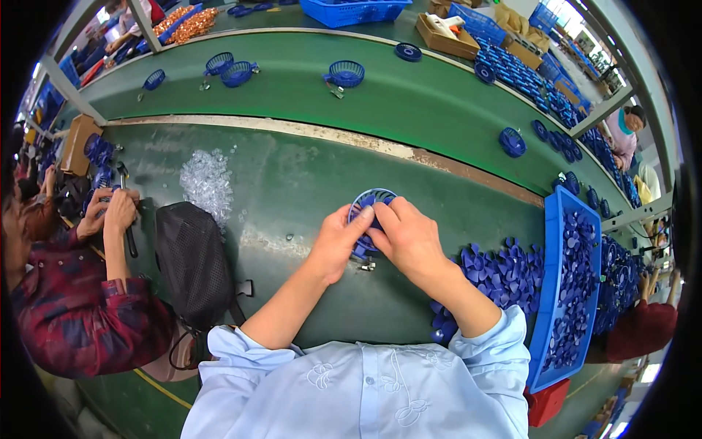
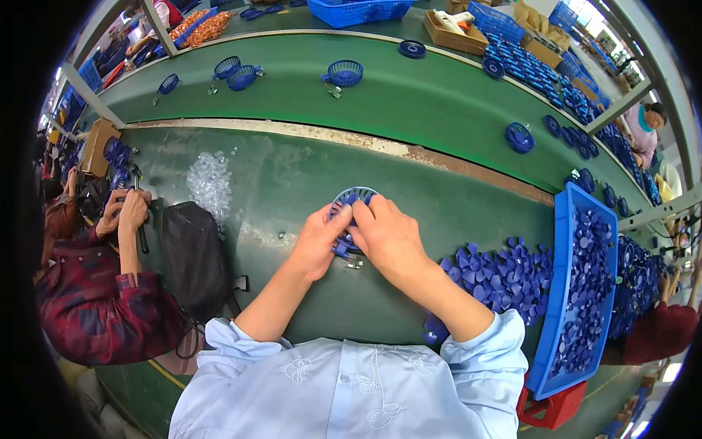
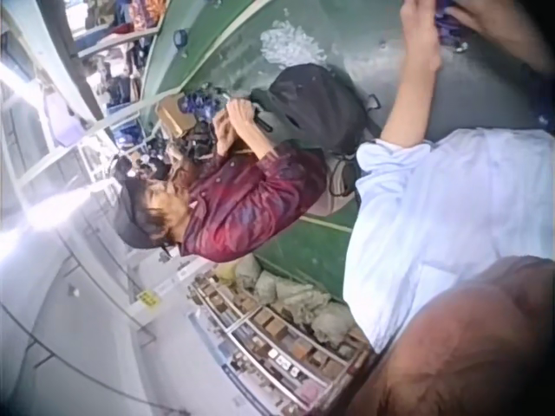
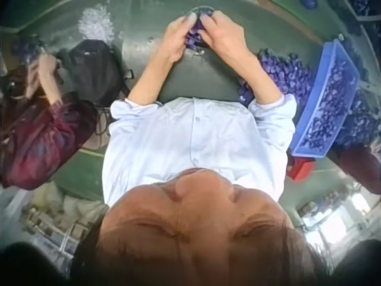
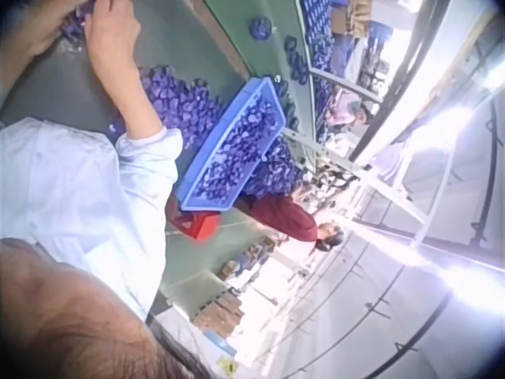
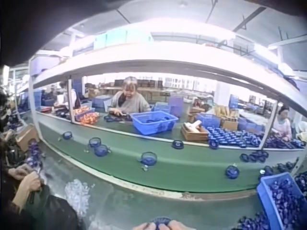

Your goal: The person assembles mini fans by attaching fan blades into fan casings by hand and placing the assembled fan components onto the conveyor belt.

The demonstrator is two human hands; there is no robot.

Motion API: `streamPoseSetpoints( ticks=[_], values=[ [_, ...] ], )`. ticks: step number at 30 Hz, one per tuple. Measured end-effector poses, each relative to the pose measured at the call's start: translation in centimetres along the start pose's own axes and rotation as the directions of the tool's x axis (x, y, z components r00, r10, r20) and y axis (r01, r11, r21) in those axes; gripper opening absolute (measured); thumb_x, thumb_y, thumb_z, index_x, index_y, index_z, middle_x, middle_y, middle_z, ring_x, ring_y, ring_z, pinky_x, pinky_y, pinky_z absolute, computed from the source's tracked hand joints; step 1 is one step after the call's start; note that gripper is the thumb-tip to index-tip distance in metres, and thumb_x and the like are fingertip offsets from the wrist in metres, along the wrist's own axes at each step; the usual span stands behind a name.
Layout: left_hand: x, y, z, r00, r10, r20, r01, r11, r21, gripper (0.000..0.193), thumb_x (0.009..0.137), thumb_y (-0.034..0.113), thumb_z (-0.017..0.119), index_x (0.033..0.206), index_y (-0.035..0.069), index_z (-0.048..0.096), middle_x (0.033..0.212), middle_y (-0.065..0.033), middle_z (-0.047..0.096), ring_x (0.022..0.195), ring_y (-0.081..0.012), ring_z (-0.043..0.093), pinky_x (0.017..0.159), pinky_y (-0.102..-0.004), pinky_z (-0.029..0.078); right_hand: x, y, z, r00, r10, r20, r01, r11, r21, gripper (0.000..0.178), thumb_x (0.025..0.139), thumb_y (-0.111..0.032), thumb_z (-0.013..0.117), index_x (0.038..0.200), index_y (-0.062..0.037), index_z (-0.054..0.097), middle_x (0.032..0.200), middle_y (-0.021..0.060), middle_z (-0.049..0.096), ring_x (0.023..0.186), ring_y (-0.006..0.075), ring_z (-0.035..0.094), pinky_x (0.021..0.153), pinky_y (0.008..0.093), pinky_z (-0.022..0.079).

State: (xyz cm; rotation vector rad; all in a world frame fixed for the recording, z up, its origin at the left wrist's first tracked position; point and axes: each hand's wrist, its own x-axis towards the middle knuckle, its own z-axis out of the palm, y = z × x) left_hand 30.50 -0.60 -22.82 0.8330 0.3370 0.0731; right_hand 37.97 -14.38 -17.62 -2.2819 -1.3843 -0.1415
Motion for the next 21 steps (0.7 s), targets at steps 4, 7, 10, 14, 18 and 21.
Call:
streamPoseSetpoints(
  ticks=[4,7,10,14,18,21],
  values=[
    [-0.1,-0.9,-0.5,0.993,0.113,-0.04,-0.108,0.989,0.102,0.029,0.095,0.021,0.066,0.116,0.001,0.06,0.106,-0.005,0.067,0.094,-0.0107,0.064,0.084,-0.0278,0.053,-0.5,0.0,0.5,1.0,0.024,-0.011,-0.023,0.996,0.091,0.045,0.077,-0.013,0.076,0.118,-0.0072,0.06,0.1,0.0119,0.058,0.086,0.0318,0.063,0.067,0.0412,0.054],
    [0.1,-0.8,-0.9,0.98,0.196,-0.025,-0.188,0.962,0.198,0.029,0.095,0.017,0.066,0.117,0.0,0.06,0.105,-0.0058,0.068,0.094,-0.0112,0.064,0.084,-0.0287,0.053,-0.6,0.8,-1.1,0.962,-0.038,-0.269,0.044,0.999,0.014,0.051,0.075,-0.013,0.078,0.122,-0.0036,0.059,0.11,0.014,0.059,0.091,0.0329,0.063,0.071,0.0394,0.055],
    [-0.2,-0.8,-0.3,0.966,0.258,0.023,-0.244,0.877,0.414,0.029,0.092,0.017,0.067,0.112,-0.003,0.061,0.097,-0.0082,0.069,0.088,-0.0117,0.064,0.08,-0.0293,0.053,-0.7,2.7,-1.1,0.974,0.228,0.007,-0.215,0.908,0.359,0.046,0.075,-0.014,0.081,0.114,0.0013,0.062,0.1,0.0109,0.065,0.085,0.0219,0.065,0.074,0.035,0.054],
    [-0.4,-1.0,-0.3,0.921,0.387,0.049,-0.316,0.665,0.677,0.032,0.086,0.02,0.069,0.105,-0.005,0.063,0.086,-0.0126,0.07,0.078,-0.0137,0.065,0.073,-0.0317,0.053,-1.6,4.6,1.6,0.917,0.298,0.266,-0.397,0.749,0.53,0.042,0.077,-0.028,0.082,0.102,0.0003,0.065,0.082,0.0073,0.067,0.077,0.0131,0.059,0.071,0.0319,0.051],
    [0.1,-1.1,0.1,0.976,0.212,-0.041,-0.141,0.77,0.622,0.031,0.089,0.016,0.067,0.112,-0.005,0.062,0.095,-0.009,0.069,0.086,-0.0131,0.063,0.078,-0.0288,0.052,-1.8,5.6,2.0,0.89,0.335,0.31,-0.455,0.701,0.548,0.042,0.076,-0.03,0.082,0.097,0.0024,0.066,0.078,0.0104,0.067,0.071,0.0172,0.063,0.065,0.0334,0.051],
    [0.6,-1.6,0.3,0.972,0.235,-0.026,-0.185,0.823,0.538,0.041,0.095,0.017,0.064,0.129,-0.003,0.054,0.112,-0.0112,0.065,0.098,-0.0148,0.061,0.087,-0.0288,0.05,-2.4,8.4,0.0,0.777,0.472,0.418,-0.624,0.482,0.615,0.04,0.078,-0.028,0.081,0.093,0.0052,0.066,0.073,0.0079,0.064,0.065,0.0126,0.063,0.055,0.0298,0.051]
  ],
)
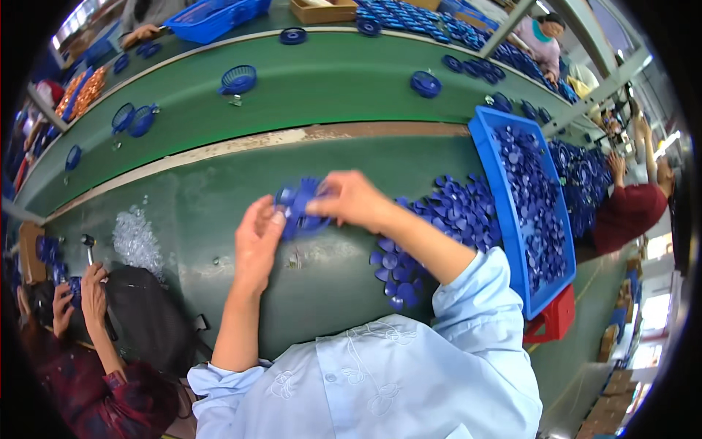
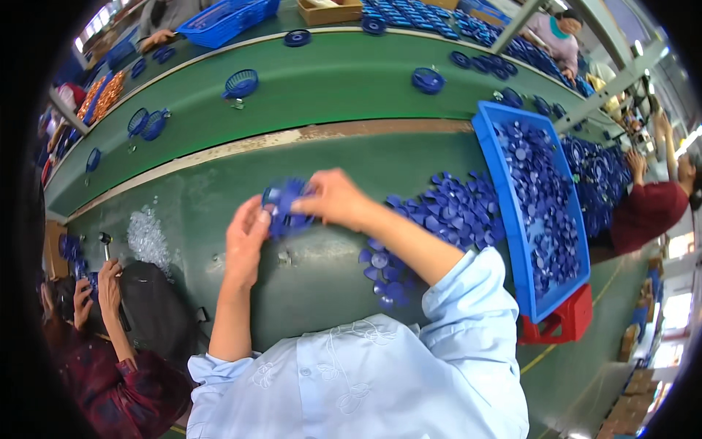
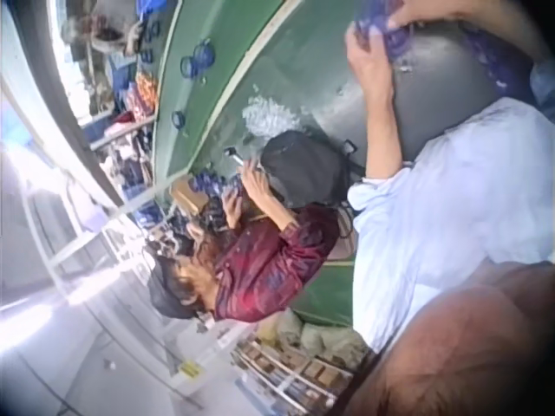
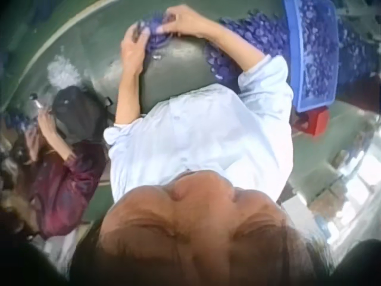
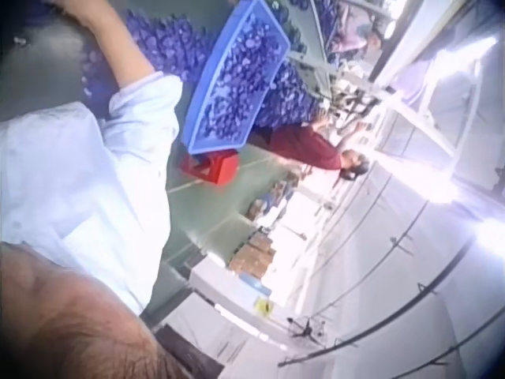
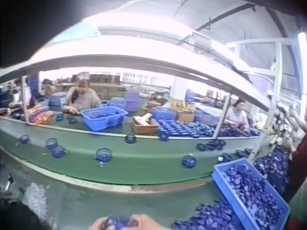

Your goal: The person assembles mini fans by attaching fan blades into fan casings by hand and placing the assembled fan components onto the conveyor belt.

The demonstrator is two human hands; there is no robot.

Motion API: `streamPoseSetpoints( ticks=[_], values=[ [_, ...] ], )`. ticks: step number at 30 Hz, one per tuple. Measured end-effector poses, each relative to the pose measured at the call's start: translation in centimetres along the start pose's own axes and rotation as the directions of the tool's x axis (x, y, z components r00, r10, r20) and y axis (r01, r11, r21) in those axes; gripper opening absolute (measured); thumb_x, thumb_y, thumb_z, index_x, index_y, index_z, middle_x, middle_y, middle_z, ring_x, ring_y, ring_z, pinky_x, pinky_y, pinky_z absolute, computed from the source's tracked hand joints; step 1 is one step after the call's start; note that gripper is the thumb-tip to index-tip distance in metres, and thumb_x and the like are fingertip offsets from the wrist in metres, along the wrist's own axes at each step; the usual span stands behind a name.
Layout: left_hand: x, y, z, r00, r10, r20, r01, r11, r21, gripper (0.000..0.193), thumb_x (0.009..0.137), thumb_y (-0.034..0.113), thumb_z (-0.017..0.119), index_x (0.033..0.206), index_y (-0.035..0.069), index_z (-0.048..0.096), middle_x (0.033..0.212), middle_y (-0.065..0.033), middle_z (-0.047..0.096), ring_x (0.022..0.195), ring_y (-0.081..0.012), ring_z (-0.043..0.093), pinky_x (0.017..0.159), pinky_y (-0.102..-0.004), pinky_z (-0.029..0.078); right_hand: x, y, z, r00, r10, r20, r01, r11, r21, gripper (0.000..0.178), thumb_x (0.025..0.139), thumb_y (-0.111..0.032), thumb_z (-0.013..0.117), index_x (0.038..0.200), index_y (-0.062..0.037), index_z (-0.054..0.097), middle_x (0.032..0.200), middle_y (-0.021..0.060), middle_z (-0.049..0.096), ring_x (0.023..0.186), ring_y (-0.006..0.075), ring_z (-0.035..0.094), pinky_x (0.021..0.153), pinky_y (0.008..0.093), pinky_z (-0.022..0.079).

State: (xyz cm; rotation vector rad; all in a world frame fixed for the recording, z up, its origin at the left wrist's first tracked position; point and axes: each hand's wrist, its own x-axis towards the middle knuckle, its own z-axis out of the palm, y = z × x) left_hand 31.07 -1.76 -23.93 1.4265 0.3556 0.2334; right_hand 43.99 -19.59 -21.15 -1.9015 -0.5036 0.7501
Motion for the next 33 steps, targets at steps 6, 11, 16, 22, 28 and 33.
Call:
streamPoseSetpoints(
  ticks=[6,11,16,22,28,33],
  values=[
    [-0.6,1.8,-1.0,1.0,-0.023,0.019,0.025,0.996,-0.082,0.035,0.098,0.018,0.059,0.126,-0.002,0.055,0.108,-0.0116,0.066,0.091,-0.0165,0.065,0.082,-0.0286,0.054,-8.7,0.5,-7.8,0.819,-0.231,-0.526,0.131,0.966,-0.221,0.051,0.085,-0.022,0.074,0.126,0.0025,0.058,0.12,0.0168,0.062,0.105,0.0247,0.063,0.087,0.0355,0.053],
    [-1.7,1.7,-0.1,0.993,-0.052,0.106,0.051,0.999,0.015,0.03,0.098,0.017,0.059,0.121,-0.002,0.058,0.104,-0.0106,0.067,0.087,-0.0158,0.065,0.079,-0.0278,0.053,-19.6,6.2,-0.3,0.822,-0.569,0.017,0.346,0.475,-0.809,0.06,0.078,-0.038,0.076,0.129,-0.0116,0.059,0.143,0.0175,0.046,0.133,0.039,0.042,0.111,0.0584,0.029],
    [-1.6,1.8,0.8,0.983,-0.069,0.173,0.064,0.997,0.03,0.023,0.098,0.013,0.057,0.116,-0.002,0.061,0.101,-0.0103,0.068,0.085,-0.0154,0.065,0.078,-0.0281,0.053,-18.2,9.9,-2.0,0.863,-0.5,-0.079,0.209,0.494,-0.844,0.056,0.08,-0.032,0.075,0.13,-0.0146,0.057,0.147,0.0181,0.041,0.138,0.0404,0.036,0.113,0.0598,0.025],
    [-0.6,0.3,0.1,0.991,-0.061,0.122,0.058,0.998,0.021,0.021,0.098,0.011,0.057,0.115,-0.001,0.061,0.1,-0.0105,0.068,0.084,-0.015,0.065,0.077,-0.0281,0.053,-12.1,7.9,-4.6,0.795,-0.567,-0.215,0.156,0.534,-0.831,0.045,0.08,-0.025,0.076,0.121,-0.0093,0.063,0.134,0.0171,0.052,0.128,0.0387,0.046,0.107,0.0552,0.036],
    [0.0,-1.2,-0.2,0.997,-0.047,0.054,0.049,0.998,-0.048,0.019,0.097,0.011,0.058,0.112,-0.001,0.061,0.098,-0.0112,0.068,0.083,-0.0161,0.066,0.075,-0.0278,0.054,-5.0,2.9,-6.0,0.745,-0.64,-0.188,0.333,0.6,-0.727,0.027,0.082,-0.012,0.072,0.106,-0.0016,0.066,0.107,0.0168,0.066,0.101,0.0366,0.061,0.087,0.0423,0.051],
    [0.6,-1.9,-0.8,0.996,-0.069,0.051,0.072,0.996,-0.055,0.018,0.098,0.011,0.058,0.111,0.0,0.061,0.096,-0.0099,0.068,0.081,-0.0146,0.065,0.073,-0.0278,0.054,6.6,-1.3,-4.4,0.825,-0.549,-0.136,0.288,0.614,-0.735,0.045,0.082,-0.01,0.07,0.124,-0.0035,0.057,0.117,0.0184,0.061,0.108,0.0382,0.058,0.091,0.0446,0.049]
  ],
)
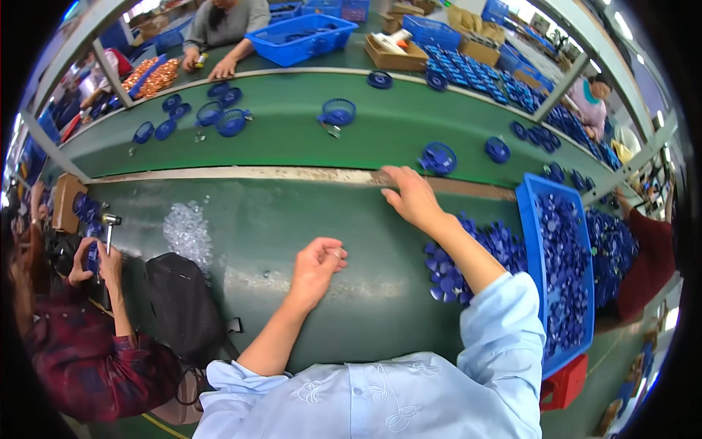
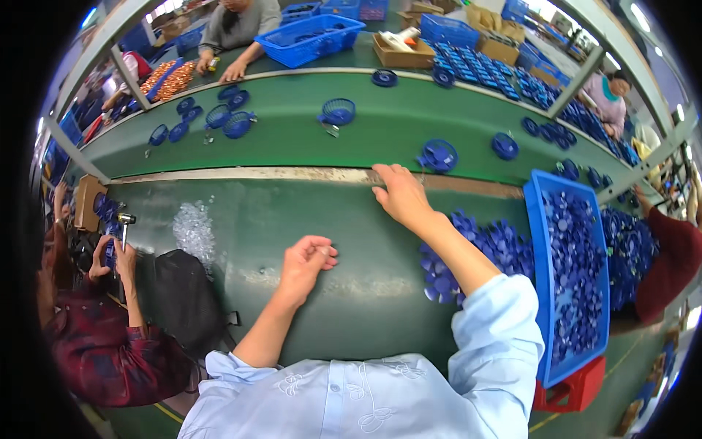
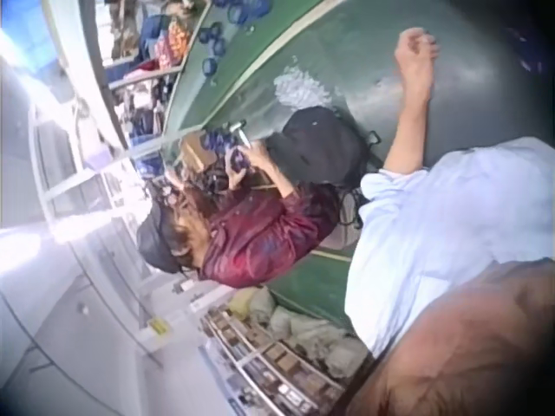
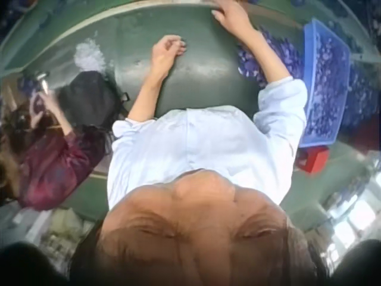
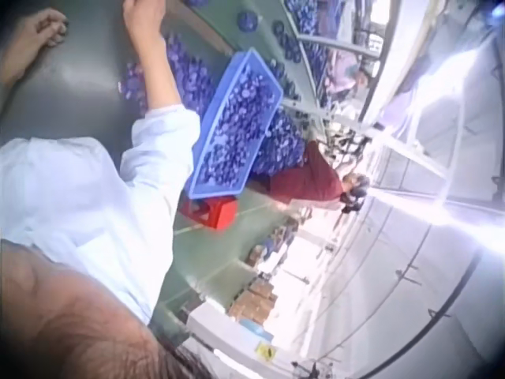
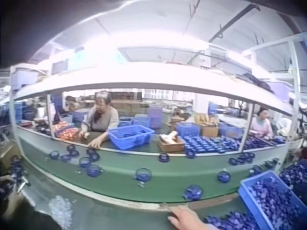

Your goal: The person assembles mini fans by attaching fan blades into fan casings by hand and placing the assembled fan components onto the conveyor belt.

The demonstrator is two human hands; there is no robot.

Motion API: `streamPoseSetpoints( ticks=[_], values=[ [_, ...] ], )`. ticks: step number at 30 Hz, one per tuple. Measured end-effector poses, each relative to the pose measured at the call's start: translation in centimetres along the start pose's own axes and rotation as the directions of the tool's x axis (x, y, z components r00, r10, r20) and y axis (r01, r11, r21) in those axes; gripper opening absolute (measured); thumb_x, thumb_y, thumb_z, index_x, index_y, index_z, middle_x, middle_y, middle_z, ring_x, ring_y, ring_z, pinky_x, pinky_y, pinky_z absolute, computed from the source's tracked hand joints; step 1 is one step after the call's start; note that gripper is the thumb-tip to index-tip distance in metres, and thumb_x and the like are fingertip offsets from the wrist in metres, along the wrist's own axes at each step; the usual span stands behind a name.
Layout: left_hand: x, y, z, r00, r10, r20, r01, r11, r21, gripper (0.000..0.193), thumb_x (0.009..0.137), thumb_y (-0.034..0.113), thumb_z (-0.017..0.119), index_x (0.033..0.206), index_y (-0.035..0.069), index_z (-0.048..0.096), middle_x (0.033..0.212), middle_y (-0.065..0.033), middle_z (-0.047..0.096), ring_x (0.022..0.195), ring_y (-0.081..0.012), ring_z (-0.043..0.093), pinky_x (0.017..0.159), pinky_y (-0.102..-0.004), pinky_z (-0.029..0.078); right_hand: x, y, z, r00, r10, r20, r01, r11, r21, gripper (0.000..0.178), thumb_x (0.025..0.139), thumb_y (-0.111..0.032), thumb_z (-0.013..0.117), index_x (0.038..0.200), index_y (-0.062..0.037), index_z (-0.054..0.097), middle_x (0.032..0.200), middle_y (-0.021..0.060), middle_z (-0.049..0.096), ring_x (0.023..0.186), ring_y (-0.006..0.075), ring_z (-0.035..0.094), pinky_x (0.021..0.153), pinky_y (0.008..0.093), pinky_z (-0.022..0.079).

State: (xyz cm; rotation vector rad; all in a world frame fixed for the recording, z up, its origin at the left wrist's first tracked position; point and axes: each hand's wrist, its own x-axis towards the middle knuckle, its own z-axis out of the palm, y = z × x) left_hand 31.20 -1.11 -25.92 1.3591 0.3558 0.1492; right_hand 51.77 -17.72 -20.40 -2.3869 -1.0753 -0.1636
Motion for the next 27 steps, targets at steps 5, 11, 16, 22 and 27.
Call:
streamPoseSetpoints(
  ticks=[5,11,16,22,27],
  values=[
    [-0.4,-0.4,-0.8,1.0,0.009,-0.009,-0.009,1.0,-0.005,0.017,0.098,0.01,0.057,0.111,0.0,0.06,0.098,-0.0094,0.067,0.082,-0.0138,0.065,0.073,-0.0279,0.054,10.9,0.9,7.0,0.991,-0.033,-0.132,0.026,0.998,-0.054,0.049,0.082,-0.006,0.064,0.13,-0.0059,0.053,0.122,0.0204,0.058,0.112,0.0401,0.057,0.093,0.047,0.049],
    [-0.3,-1.4,-0.2,0.999,0.013,0.045,-0.013,1.0,0.002,0.021,0.096,0.011,0.058,0.113,-0.002,0.058,0.096,-0.0076,0.068,0.08,-0.0134,0.065,0.071,-0.0284,0.055,18.1,5.2,12.5,0.987,0.008,-0.158,-0.031,0.99,-0.138,0.043,0.08,-0.003,0.063,0.122,-0.0063,0.058,0.115,0.0218,0.06,0.107,0.0409,0.059,0.09,0.0482,0.05],
    [0.0,-1.8,-0.4,0.998,-0.045,0.044,0.048,0.997,-0.067,0.025,0.096,0.015,0.062,0.114,-0.001,0.058,0.098,-0.007,0.067,0.082,-0.0131,0.065,0.073,-0.0282,0.054,17.0,4.4,11.2,0.992,0.072,-0.108,-0.09,0.98,-0.176,0.019,0.077,-0.01,0.07,0.094,-0.0045,0.065,0.096,0.02,0.064,0.093,0.0393,0.063,0.079,0.0482,0.051],
    [0.9,0.9,-4.4,0.954,-0.019,-0.299,-0.151,0.831,-0.535,0.039,0.1,0.034,0.057,0.119,-0.001,0.057,0.112,-0.014,0.065,0.099,-0.0237,0.066,0.084,-0.0375,0.056,5.5,-6.7,3.6,0.912,-0.409,-0.044,0.41,0.897,0.164,0.017,0.078,-0.011,0.069,0.093,-0.0047,0.063,0.09,0.0168,0.062,0.086,0.0376,0.06,0.073,0.047,0.05],
    [0.7,3.3,-2.3,0.981,-0.171,0.092,0.194,0.875,-0.443,0.032,0.097,0.025,0.062,0.119,0.001,0.059,0.106,-0.009,0.067,0.093,-0.0175,0.067,0.082,-0.0336,0.056,-6.5,-9.5,0.2,0.881,-0.469,0.065,0.424,0.842,0.333,0.03,0.077,-0.006,0.072,0.105,-0.0045,0.062,0.111,0.0153,0.059,0.093,0.0355,0.061,0.075,0.0424,0.054]
  ],
)
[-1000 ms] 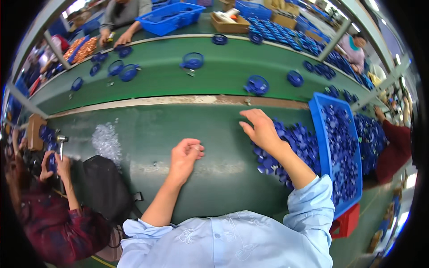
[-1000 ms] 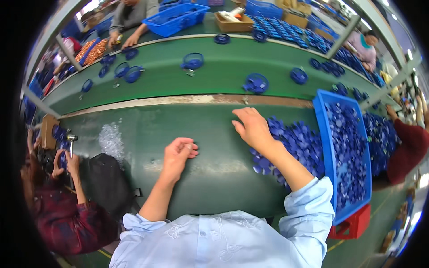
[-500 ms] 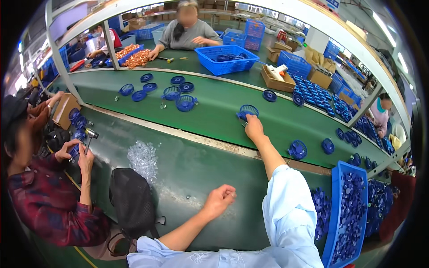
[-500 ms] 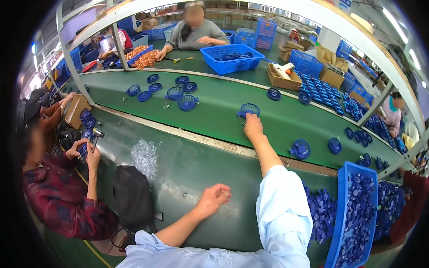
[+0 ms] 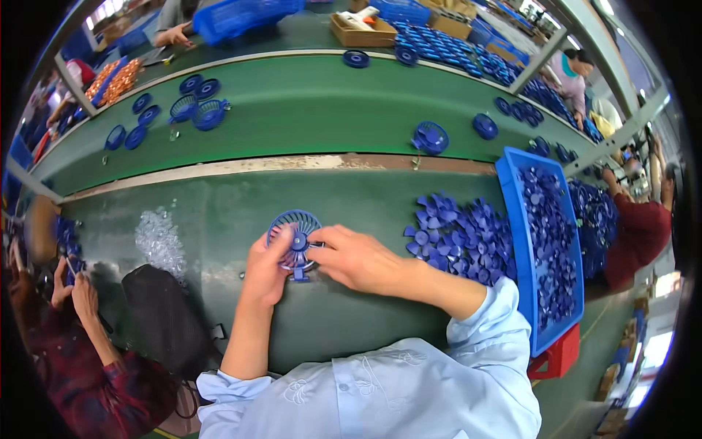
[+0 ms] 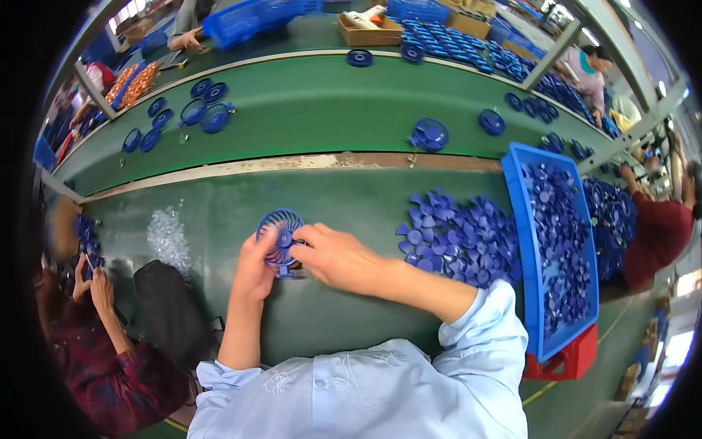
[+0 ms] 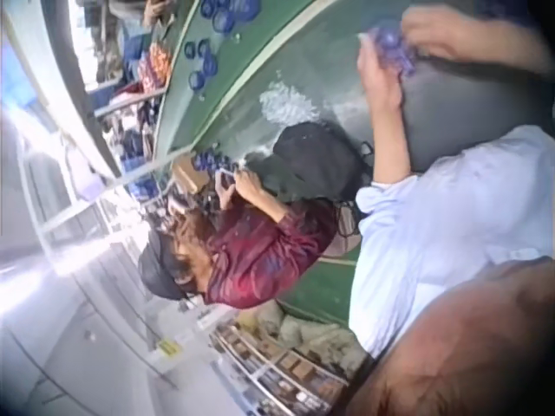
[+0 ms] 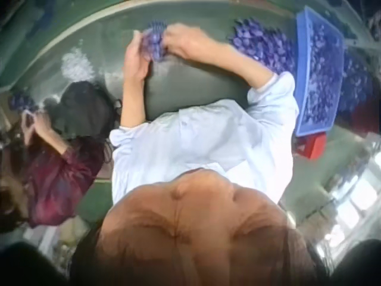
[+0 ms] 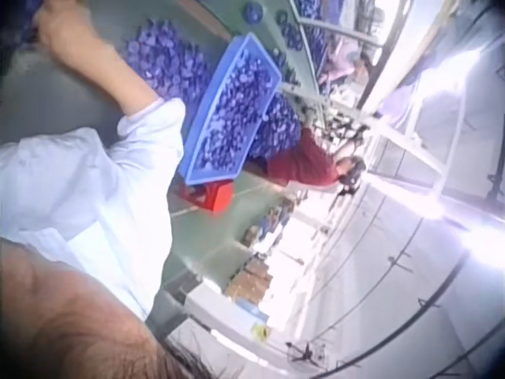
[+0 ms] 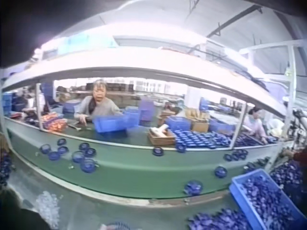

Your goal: The person assembles mini fans by attaching fan blades into fan casings by hand and placing the assembled fan components onto the conveyor belt.

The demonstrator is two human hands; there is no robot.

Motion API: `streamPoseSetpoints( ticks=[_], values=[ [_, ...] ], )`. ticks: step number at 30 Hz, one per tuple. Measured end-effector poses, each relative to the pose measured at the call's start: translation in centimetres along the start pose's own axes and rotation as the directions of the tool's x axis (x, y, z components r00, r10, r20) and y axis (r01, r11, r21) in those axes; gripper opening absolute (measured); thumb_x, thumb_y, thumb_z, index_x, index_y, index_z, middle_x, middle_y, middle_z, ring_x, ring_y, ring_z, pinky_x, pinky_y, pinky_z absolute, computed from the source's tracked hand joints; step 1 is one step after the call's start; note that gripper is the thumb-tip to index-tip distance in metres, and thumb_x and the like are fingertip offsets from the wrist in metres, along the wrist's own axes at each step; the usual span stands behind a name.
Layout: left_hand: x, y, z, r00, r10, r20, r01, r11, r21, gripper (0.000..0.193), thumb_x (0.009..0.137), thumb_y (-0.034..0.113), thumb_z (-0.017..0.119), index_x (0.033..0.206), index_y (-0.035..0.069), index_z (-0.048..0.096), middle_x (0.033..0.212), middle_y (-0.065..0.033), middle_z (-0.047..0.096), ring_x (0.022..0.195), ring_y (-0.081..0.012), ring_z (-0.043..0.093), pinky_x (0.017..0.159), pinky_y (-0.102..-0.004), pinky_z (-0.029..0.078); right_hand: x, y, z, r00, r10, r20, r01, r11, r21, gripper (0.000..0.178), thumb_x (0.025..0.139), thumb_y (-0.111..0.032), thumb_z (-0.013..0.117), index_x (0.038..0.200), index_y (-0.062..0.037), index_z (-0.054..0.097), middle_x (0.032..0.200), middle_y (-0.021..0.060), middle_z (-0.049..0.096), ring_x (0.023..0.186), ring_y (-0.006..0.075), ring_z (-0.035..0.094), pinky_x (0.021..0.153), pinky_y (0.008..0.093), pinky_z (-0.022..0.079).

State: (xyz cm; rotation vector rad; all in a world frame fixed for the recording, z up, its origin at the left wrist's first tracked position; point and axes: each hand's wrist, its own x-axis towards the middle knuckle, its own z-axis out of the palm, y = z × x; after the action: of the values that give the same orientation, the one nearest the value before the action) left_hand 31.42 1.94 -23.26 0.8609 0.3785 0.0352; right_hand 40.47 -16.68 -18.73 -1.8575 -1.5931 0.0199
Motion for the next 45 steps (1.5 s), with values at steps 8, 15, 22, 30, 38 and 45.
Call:
streamPoseSetpoints(
  ticks=[8,15,22,30,38,45],
  values=[
    [-1.9,-1.9,0.6,0.999,0.028,-0.025,-0.027,0.999,0.035,0.027,0.093,0.016,0.066,0.114,0.001,0.059,0.101,-0.0089,0.067,0.086,-0.0196,0.069,0.077,-0.0383,0.059,-9.9,5.5,-6.9,0.78,0.443,-0.442,-0.611,0.694,-0.381,0.046,0.081,-0.013,0.072,0.124,-0.0037,0.06,0.13,0.0205,0.056,0.114,0.0403,0.057,0.1,0.0439,0.046],
    [-1.3,-3.4,1.7,0.998,-0.064,0.028,0.06,0.992,0.113,0.029,0.091,0.011,0.067,0.118,0.003,0.061,0.104,-0.0067,0.069,0.09,-0.0149,0.069,0.075,-0.0318,0.058,-15.2,8.1,-9.0,0.727,0.579,-0.369,-0.686,0.642,-0.342,0.03,0.086,-0.013,0.065,0.114,-0.0005,0.064,0.111,0.0203,0.066,0.104,0.0394,0.061,0.09,0.0442,0.049],
    [-0.9,-2.4,0.1,0.998,0.047,-0.051,-0.046,0.999,0.019,0.031,0.092,0.015,0.068,0.12,0.003,0.06,0.104,-0.0063,0.07,0.091,-0.0153,0.069,0.078,-0.0338,0.059,-9.6,4.3,-8.1,0.634,0.472,-0.613,-0.639,0.766,-0.071,0.019,0.093,-0.009,0.06,0.109,0.001,0.064,0.09,0.0154,0.069,0.077,0.0242,0.066,0.071,0.0333,0.052],
    [-0.8,-1.4,-0.3,0.995,0.094,-0.025,-0.095,0.995,-0.033,0.032,0.087,0.011,0.073,0.116,0.003,0.062,0.101,-0.0069,0.07,0.089,-0.0172,0.07,0.079,-0.0334,0.058,-5.4,0.5,2.4,0.949,0.13,-0.288,-0.249,0.868,-0.43,0.028,0.081,-0.004,0.069,0.108,-0.001,0.065,0.107,0.015,0.061,0.09,0.035,0.061,0.076,0.0398,0.051],
    [-1.3,-1.8,0.3,0.991,0.064,-0.114,-0.069,0.997,-0.045,0.027,0.089,0.01,0.07,0.112,0.004,0.056,0.101,-0.0085,0.069,0.089,-0.0184,0.07,0.079,-0.0351,0.058,-6.4,-3.4,1.0,0.884,0.467,0.019,-0.446,0.856,-0.262,0.04,0.079,-0.008,0.073,0.117,-0.0012,0.062,0.103,0.0179,0.06,0.087,0.0379,0.062,0.073,0.0426,0.052],
    [-0.4,-2.5,0.0,0.991,0.081,-0.108,-0.086,0.995,-0.047,0.03,0.089,0.011,0.071,0.114,0.001,0.059,0.101,-0.0091,0.069,0.089,-0.0179,0.07,0.079,-0.0356,0.058,-6.9,-3.6,0.4,0.921,0.373,0.113,-0.34,0.911,-0.233,0.039,0.079,-0.006,0.071,0.116,-0.0009,0.061,0.101,0.018,0.059,0.087,0.0388,0.062,0.074,0.0435,0.052]
  ],
)
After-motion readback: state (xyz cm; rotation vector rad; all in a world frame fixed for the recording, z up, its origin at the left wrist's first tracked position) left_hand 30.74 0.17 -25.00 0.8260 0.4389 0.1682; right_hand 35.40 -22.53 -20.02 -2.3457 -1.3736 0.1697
